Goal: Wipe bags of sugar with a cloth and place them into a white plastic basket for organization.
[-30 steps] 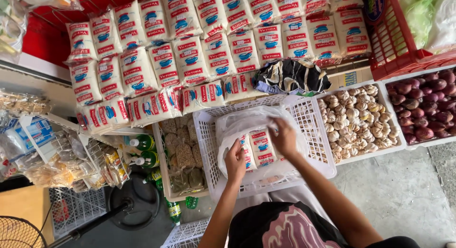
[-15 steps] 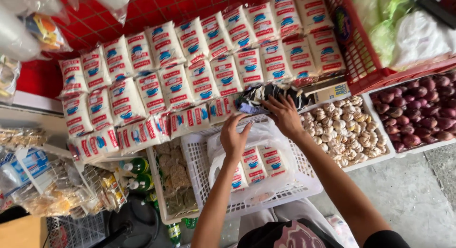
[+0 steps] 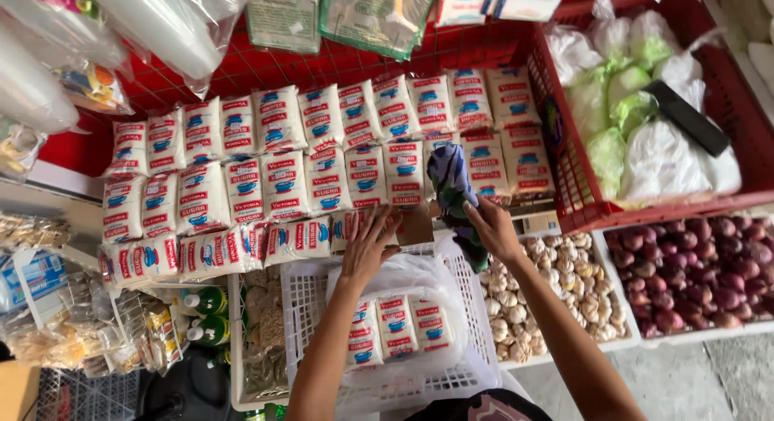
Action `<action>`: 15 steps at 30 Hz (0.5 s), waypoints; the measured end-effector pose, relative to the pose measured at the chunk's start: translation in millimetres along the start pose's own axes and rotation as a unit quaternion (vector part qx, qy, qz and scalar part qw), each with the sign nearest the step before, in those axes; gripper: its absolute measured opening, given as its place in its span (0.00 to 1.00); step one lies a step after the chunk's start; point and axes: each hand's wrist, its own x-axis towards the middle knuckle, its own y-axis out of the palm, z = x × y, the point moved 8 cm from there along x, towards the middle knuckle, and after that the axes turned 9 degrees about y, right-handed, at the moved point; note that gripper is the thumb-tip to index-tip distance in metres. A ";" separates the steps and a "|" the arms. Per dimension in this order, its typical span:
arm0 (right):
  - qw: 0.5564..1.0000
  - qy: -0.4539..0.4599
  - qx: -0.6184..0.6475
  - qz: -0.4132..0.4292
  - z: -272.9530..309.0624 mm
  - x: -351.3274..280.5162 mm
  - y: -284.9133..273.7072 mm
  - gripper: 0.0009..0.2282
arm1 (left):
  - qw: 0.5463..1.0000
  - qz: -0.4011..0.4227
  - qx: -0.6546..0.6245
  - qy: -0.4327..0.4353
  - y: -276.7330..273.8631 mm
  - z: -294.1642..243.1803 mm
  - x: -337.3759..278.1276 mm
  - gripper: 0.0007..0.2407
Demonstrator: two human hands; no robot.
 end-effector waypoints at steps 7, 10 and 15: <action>0.998 -0.036 0.036 -0.024 9.4 21.8 19.2 0.14 | 0.997 -0.003 -0.080 0.000 9.8 9.4 -8.6 0.31; 0.996 -0.025 0.075 -0.052 -15.0 34.2 32.5 0.14 | 0.987 0.010 -0.156 -0.045 19.9 26.9 -21.2 0.30; 0.905 0.099 0.409 0.059 -42.8 49.3 58.8 0.18 | 0.998 0.015 -0.062 -0.001 9.1 27.6 -14.0 0.28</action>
